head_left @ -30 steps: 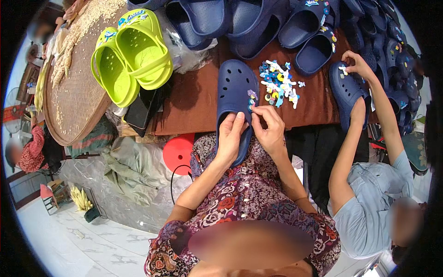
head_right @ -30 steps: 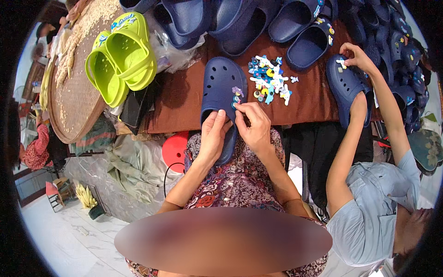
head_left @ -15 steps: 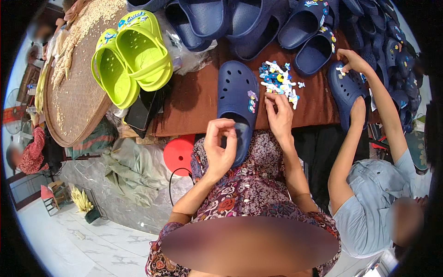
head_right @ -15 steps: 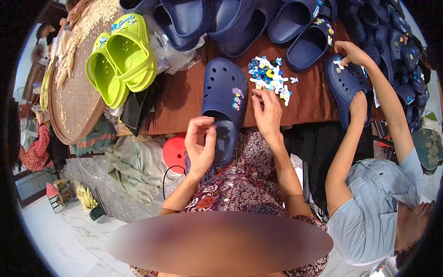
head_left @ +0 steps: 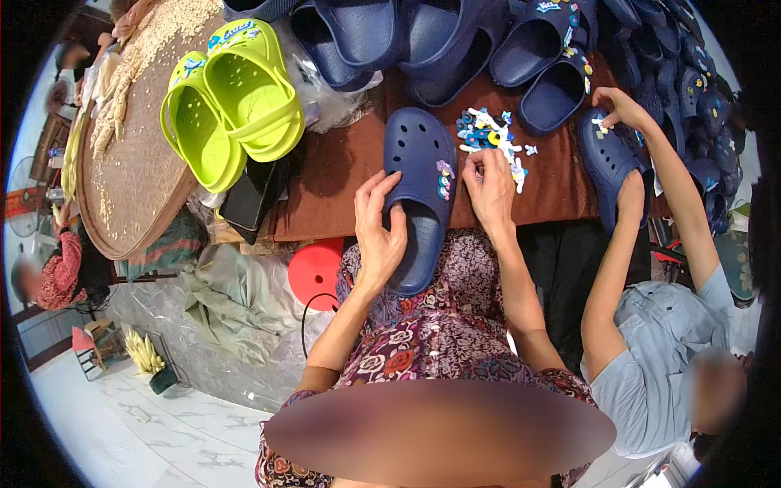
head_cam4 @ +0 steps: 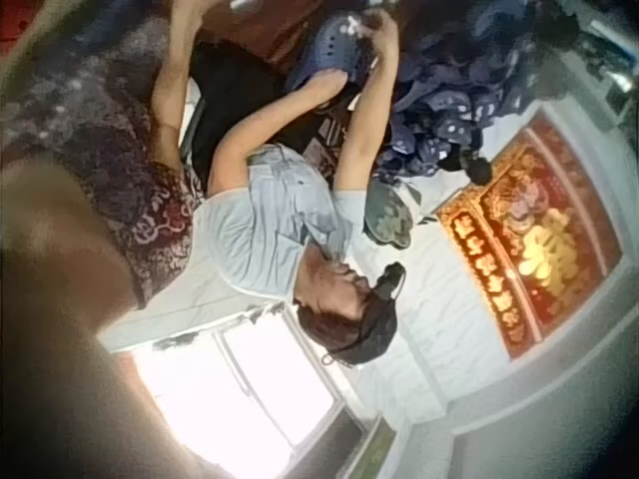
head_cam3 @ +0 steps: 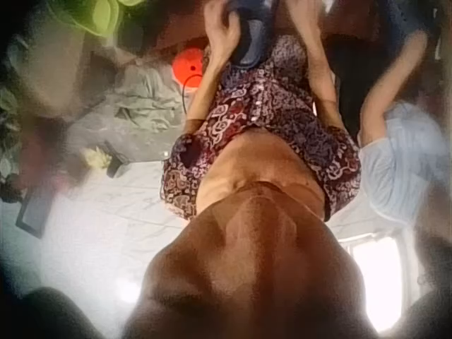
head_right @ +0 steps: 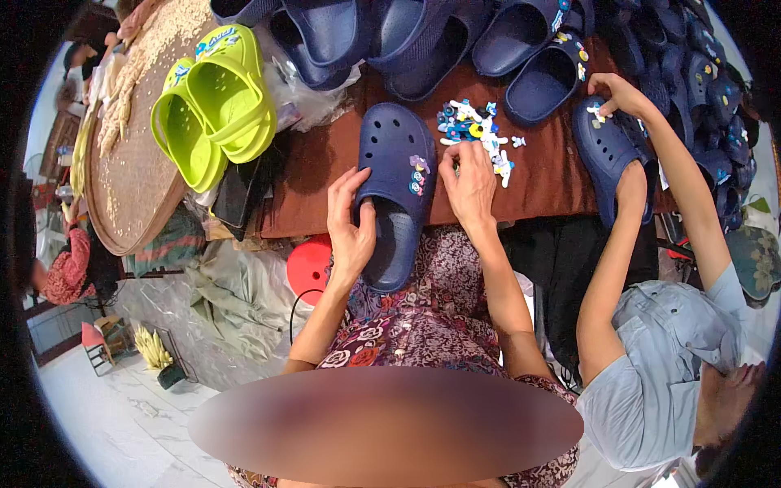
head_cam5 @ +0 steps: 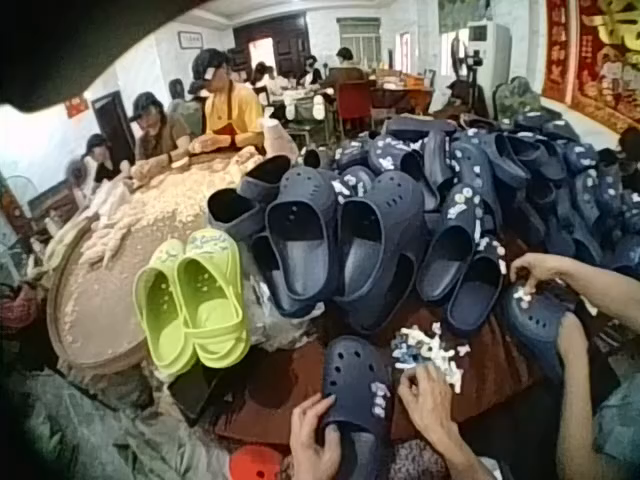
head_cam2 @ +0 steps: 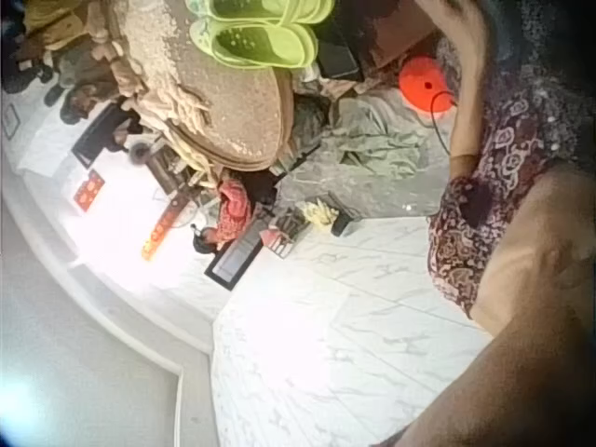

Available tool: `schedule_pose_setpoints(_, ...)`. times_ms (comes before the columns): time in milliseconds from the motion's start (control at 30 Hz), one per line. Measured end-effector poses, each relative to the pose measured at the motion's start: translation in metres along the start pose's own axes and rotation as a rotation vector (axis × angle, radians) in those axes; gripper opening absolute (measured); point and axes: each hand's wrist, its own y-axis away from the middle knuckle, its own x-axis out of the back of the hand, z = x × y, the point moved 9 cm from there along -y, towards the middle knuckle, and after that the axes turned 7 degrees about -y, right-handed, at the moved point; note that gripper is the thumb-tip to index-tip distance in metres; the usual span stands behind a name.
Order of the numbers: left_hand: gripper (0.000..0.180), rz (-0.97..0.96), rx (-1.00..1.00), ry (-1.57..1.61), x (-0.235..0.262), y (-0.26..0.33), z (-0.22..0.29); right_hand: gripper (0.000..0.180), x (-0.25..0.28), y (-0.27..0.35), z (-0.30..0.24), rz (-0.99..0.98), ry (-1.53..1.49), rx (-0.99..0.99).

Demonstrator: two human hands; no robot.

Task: Attaching decorative charms and accessories to blue clogs at a manufacturing station.

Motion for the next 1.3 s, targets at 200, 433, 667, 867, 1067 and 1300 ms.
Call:
schedule_pose_setpoints(200,0.050,-0.007,0.003,0.043,0.001,-0.002,-0.003,0.012,0.014,0.003,0.007,0.051,0.109,0.025)
schedule_pose_setpoints(433,0.050,-0.008,0.029,0.053,0.004,0.005,0.000,0.014,0.014,0.003,-0.015,-0.003,0.059,0.097)
schedule_pose_setpoints(667,0.049,-0.021,0.055,0.058,0.005,0.009,0.001,0.014,-0.002,-0.006,0.000,-0.072,0.109,0.049)
schedule_pose_setpoints(867,0.049,-0.012,0.047,0.056,0.007,0.008,-0.001,0.012,0.017,-0.004,-0.002,0.087,0.077,0.107)
schedule_pose_setpoints(1067,0.048,-0.013,0.024,0.034,0.006,0.004,-0.001,0.016,0.024,0.012,-0.004,0.002,0.192,0.081)
schedule_pose_setpoints(1300,0.050,-0.002,-0.008,0.037,0.002,-0.002,0.003,0.022,0.012,0.015,0.001,-0.065,0.224,0.050)
